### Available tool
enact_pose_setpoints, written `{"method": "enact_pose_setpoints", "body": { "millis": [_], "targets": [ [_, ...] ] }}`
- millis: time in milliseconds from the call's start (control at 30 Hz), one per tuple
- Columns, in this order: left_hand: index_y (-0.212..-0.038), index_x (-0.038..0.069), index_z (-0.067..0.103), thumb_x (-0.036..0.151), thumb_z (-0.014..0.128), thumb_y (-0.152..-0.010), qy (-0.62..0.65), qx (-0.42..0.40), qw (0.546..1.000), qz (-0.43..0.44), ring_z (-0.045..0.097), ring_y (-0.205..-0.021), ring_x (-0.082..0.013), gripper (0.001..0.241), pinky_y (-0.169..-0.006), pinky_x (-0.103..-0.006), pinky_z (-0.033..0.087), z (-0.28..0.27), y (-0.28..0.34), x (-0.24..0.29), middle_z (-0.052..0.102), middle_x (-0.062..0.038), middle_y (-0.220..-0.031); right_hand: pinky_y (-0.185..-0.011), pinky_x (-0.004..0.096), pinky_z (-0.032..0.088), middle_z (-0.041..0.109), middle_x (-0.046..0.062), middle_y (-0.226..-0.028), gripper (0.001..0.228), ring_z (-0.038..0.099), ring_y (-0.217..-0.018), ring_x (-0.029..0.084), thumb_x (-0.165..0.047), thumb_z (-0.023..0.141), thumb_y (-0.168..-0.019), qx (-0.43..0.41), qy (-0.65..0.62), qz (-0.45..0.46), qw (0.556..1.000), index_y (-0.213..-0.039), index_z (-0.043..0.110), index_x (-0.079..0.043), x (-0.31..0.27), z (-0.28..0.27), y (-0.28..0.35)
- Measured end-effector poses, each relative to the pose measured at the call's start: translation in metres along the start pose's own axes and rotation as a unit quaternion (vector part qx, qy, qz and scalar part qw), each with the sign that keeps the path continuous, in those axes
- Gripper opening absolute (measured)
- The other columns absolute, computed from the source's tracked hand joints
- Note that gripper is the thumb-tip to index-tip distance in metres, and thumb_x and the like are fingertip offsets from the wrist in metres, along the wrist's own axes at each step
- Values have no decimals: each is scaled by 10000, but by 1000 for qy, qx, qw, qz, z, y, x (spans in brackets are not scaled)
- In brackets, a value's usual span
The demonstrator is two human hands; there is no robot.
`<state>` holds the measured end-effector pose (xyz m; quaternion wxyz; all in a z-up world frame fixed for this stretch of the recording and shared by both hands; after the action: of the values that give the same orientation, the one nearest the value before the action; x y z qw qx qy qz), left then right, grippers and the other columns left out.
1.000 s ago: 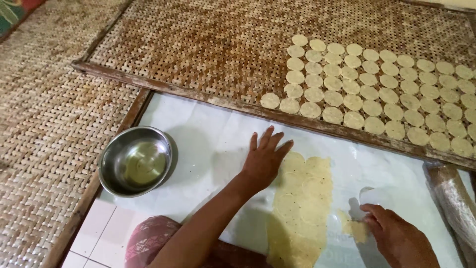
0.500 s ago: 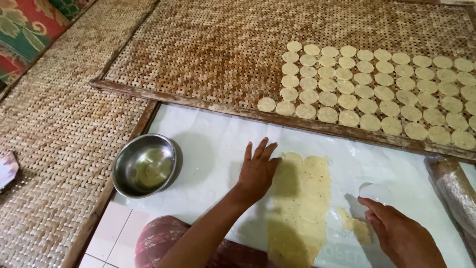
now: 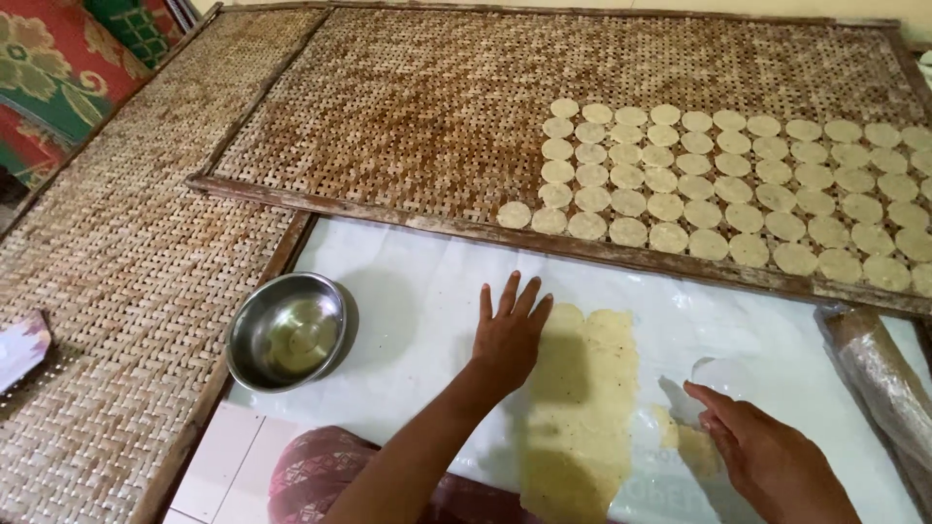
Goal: Rolling out dough, cutting circular pieces using a mold, and placing them on a drying rack.
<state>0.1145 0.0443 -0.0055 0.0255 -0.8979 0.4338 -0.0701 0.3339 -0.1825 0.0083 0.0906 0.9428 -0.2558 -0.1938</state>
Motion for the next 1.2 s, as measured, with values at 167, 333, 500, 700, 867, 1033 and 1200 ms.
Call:
{"method": "enact_pose_setpoints", "body": {
  "millis": [167, 333, 500, 700, 867, 1033, 1200],
  "targets": [
    [-1461, 92, 513, 65, 593, -883, -24, 69, 997, 11, 178, -1540, -396, 584, -1179, -714, 129, 0, 36, -3, 334, -152, -1609, -948, 339, 623, 735, -17, -1237, 435, 771, -1043, 178, -392, 573, -997, -5, -9, 4, 1000, -1430, 530, -407, 3, 2, 3],
    [-1350, 105, 625, 65, 593, -854, -37, 80, 996, 33, 210, -1537, -387, 499, -1191, -707, 142, -17, 51, 2, 378, -141, -1589, -941, 337, 622, 742, -20, -1221, 437, 778, -1036, 171, -389, 572, -998, -5, -22, 9, 1000, -1433, 544, -405, 6, 1, 4],
    [-1146, 98, 685, 238, 602, -1045, 41, 32, 997, -63, 224, -1580, -339, 191, -1265, -673, 152, -17, 31, -10, 420, -137, -1555, -910, 349, 627, 762, -9, -1200, 397, 784, -1010, 188, -390, 588, -990, 19, -26, -8, 999, -1386, 573, -372, 7, 0, 4],
    [-1382, 75, 602, 86, 598, -888, 29, 118, 993, 1, 180, -1522, -434, 494, -1139, -741, 141, -11, 19, 4, 338, -205, -1586, -888, 355, 632, 750, 6, -1215, 455, 784, -986, 208, -389, 588, -978, 25, -33, -24, 999, -1433, 575, -380, 5, -2, 3],
    [-1407, 48, 553, 41, 591, -823, 7, 44, 999, -1, 159, -1518, -439, 585, -1146, -746, 129, -11, 34, 15, 295, -201, -1597, -900, 354, 631, 748, -5, -1225, 453, 780, -1001, 205, -401, 570, -986, 15, -11, -22, 1000, -1439, 562, -385, 3, -5, 10],
    [-1337, 46, 633, 51, 583, -858, -2, 97, 995, 20, 210, -1532, -423, 481, -1169, -722, 160, 0, 38, 8, 354, -183, -1600, -914, 356, 630, 744, -23, -1243, 453, 776, -1020, 197, -402, 554, -987, 3, -8, -17, 1000, -1440, 557, -397, 4, -5, 7],
    [-962, 89, 731, 185, 658, -964, 128, 139, 982, -18, 355, -1478, -424, 120, -1184, -664, 227, -6, 31, 0, 515, -185, -1459, -931, 345, 632, 732, -36, -1268, 445, 777, -1030, 172, -413, 507, -1000, -30, 8, 2, 1000, -1445, 524, -398, 3, -3, 6]
  ]
}}
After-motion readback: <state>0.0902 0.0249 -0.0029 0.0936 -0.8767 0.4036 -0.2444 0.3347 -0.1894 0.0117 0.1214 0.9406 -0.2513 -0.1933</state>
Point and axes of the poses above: each hand's wrist, its own y-axis away from the middle knuckle, its own z-axis out of the palm, x = y × z, the point moved 4 cm from there along -y, towards the middle knuckle
